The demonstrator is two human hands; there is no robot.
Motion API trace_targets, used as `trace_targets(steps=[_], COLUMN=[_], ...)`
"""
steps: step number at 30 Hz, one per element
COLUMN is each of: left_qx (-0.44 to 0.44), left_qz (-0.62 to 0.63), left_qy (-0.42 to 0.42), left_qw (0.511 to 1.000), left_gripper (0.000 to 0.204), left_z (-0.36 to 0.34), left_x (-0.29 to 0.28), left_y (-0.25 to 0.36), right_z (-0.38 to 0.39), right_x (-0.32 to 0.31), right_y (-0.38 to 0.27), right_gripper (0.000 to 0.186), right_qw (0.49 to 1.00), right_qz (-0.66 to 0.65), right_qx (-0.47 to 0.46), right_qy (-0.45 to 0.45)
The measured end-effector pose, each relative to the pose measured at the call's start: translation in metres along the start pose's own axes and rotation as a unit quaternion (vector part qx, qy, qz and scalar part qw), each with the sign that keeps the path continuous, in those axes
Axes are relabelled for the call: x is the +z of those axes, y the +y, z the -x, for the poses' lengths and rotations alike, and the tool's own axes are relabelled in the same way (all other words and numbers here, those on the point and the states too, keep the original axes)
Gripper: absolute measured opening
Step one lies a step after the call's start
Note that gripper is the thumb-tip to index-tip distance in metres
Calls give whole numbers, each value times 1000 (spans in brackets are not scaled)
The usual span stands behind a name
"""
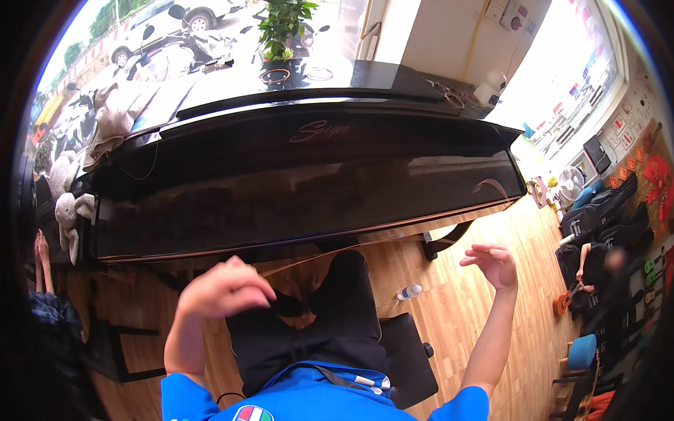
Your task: The person repeatedly bends and shapes a thin copper wire into circular loops by hand on the surface of a black upright piano. They form each loop, place it on the piano, then pick up the wire again to form another loop, continuing this process throughout the clip.
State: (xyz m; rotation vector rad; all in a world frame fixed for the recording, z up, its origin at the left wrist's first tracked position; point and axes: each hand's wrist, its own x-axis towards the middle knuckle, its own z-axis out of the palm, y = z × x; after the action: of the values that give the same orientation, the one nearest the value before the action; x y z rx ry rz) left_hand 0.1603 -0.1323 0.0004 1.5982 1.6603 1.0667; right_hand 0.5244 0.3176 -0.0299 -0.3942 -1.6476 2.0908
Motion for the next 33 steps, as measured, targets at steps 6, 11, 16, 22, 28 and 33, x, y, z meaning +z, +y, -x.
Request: trace_targets(steps=[6, 11, 16, 22, 28, 33], left_qx=[42, 129, 165, -23, -23, 112], left_qz=[-138, 20, -180, 64, 145, 256], left_qy=[-251, -113, 262, 33, 72, 329], left_qw=[957, 985, 934, 997, 986, 902], left_gripper=[91, 62, 61, 25, 28, 32], left_z=[43, -4, -66, -53, 46, 139], left_x=[64, 14, 37, 25, -26, -53], left_y=[-10, 37, 59, 50, 34, 6], right_z=[-38, -66, -69, -66, -81, -102], right_x=[63, 158, 247, 275, 257, 260], right_y=[-6, -25, -49, -75, -102, -113], right_gripper=[38, 21, 34, 10, 6, 12], right_qw=[972, 949, 877, 825, 781, 714], right_qz=[223, 243, 386, 489, 568, 635], right_qx=[67, 108, 87, -96, -122, -243], right_qy=[-43, -166, -274, -267, -228, -168])
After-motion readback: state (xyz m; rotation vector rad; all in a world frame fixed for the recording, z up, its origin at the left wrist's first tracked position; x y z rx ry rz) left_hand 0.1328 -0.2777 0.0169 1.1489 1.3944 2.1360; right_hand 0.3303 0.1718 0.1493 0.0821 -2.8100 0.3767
